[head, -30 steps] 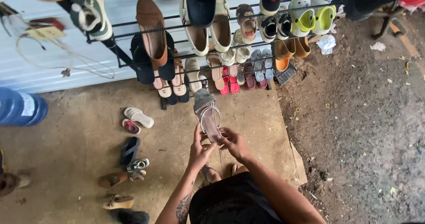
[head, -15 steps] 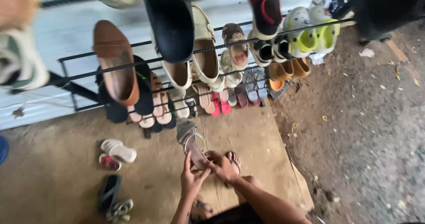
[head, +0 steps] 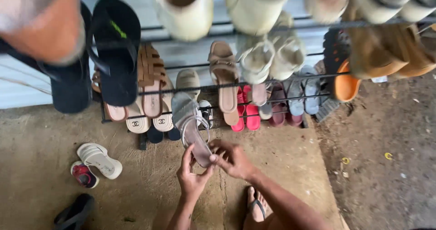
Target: Organize various shoes and sandals onto a multi-tier shoe rack and the floor.
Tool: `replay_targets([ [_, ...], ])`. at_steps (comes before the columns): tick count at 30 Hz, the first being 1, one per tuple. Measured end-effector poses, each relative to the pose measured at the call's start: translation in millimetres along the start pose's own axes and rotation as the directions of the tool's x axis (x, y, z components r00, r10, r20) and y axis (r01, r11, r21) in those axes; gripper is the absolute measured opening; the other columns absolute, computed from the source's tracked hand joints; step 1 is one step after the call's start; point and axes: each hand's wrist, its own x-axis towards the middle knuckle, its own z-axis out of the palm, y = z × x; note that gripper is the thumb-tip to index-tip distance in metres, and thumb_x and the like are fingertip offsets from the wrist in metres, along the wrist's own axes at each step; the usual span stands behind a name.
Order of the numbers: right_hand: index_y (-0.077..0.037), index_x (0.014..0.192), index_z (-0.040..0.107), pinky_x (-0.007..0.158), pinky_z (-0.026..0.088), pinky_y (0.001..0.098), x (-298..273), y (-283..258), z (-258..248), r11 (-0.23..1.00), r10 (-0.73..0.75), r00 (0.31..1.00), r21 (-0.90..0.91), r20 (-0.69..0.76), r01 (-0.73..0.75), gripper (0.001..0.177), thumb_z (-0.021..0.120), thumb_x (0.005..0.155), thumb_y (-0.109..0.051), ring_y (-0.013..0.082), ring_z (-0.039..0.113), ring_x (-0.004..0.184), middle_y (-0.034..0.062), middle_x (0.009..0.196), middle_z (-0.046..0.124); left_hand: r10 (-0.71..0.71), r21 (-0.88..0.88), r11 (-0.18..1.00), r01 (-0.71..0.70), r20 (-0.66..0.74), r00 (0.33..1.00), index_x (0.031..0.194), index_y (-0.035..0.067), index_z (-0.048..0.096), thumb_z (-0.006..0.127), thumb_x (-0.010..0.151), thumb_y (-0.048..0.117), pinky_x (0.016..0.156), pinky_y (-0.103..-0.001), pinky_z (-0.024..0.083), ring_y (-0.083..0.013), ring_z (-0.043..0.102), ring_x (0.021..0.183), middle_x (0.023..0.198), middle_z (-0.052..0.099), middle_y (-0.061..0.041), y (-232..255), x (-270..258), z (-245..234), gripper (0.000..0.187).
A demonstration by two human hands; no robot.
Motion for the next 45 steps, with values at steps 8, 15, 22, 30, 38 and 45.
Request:
replay_targets([
  [8,-0.004,0.119,0.063,0.065,0.056,0.0347,67.3,65.5,-16.6,0.943,-0.087,0.902,-0.326,-0.423,-0.062,0.045,0.071,0.096,-0.042,0.0204,0.066,0.075,0.0127,0.093,0.069,0.067,-0.140,0.988,-0.066,-0.002,0.998,0.148,0.002,0.044,0.088,0.075,0.007,0.100,-0.042,0.060,-0.0308,0.071,0.116,0.128,0.068,-0.023,-14.5,43.8,-3.6,0.085],
  [15,-0.002,0.150,0.036,0.074,0.057,0.0436,105.1,48.0,-20.1,0.901,-0.043,0.815,-0.375,-0.579,-0.218,0.092,0.083,0.083,-0.043,0.0353,0.068,0.088,0.0238,0.122,0.060,0.007,-0.170,0.985,0.003,0.058,0.998,0.147,0.001,0.046,0.086,0.076,0.004,0.099,-0.038,0.059,-0.0279,0.071,0.116,0.126,0.071,-0.021,1.1,54.6,-23.2,0.082],
  [22,-0.002,0.162,0.013,0.077,0.059,0.0497,131.3,81.9,-12.7,0.857,0.004,0.834,-0.428,-0.551,-0.287,0.104,0.077,0.089,-0.040,0.0464,0.069,0.097,0.0318,0.138,0.057,0.118,-0.051,0.992,-0.115,0.069,0.991,0.147,0.002,0.046,0.087,0.077,0.012,0.098,-0.041,0.063,-0.0298,0.074,0.112,0.123,0.072,-0.023,-22.1,56.8,-31.6,0.082],
  [30,-0.002,0.162,0.026,0.081,0.059,0.0497,123.9,53.7,-19.3,0.911,-0.134,0.802,-0.391,-0.582,-0.132,0.089,0.074,0.091,-0.026,0.0469,0.070,0.099,0.0285,0.122,0.065,0.146,0.005,0.989,-0.148,0.117,0.982,0.147,-0.001,0.043,0.085,0.084,0.020,0.090,-0.040,0.062,-0.0294,0.077,0.106,0.115,0.073,-0.025,-26.5,72.4,-28.7,0.079],
  [38,-0.003,0.157,0.035,0.079,0.062,0.0472,51.1,21.2,-68.2,0.836,-0.143,0.923,-0.543,-0.358,-0.081,0.087,0.078,0.087,-0.029,0.0407,0.074,0.091,0.0288,0.122,0.067,0.136,0.004,0.991,-0.136,0.067,0.989,0.145,-0.002,0.044,0.085,0.082,0.016,0.089,-0.040,0.062,-0.0326,0.075,0.107,0.122,0.069,-0.028,-16.0,98.4,-13.9,0.077],
  [45,0.001,0.155,0.044,0.080,0.065,0.0376,-33.5,27.1,-135.6,0.867,-0.090,0.907,-0.481,-0.412,-0.132,0.081,0.065,0.080,-0.025,0.0306,0.078,0.089,0.0265,0.117,0.073,0.178,-0.070,0.982,-0.174,0.052,0.983,0.146,-0.002,0.043,0.084,0.086,0.013,0.095,-0.041,0.060,-0.0329,0.072,0.116,0.134,0.064,-0.030,-4.4,128.1,10.1,0.075],
])
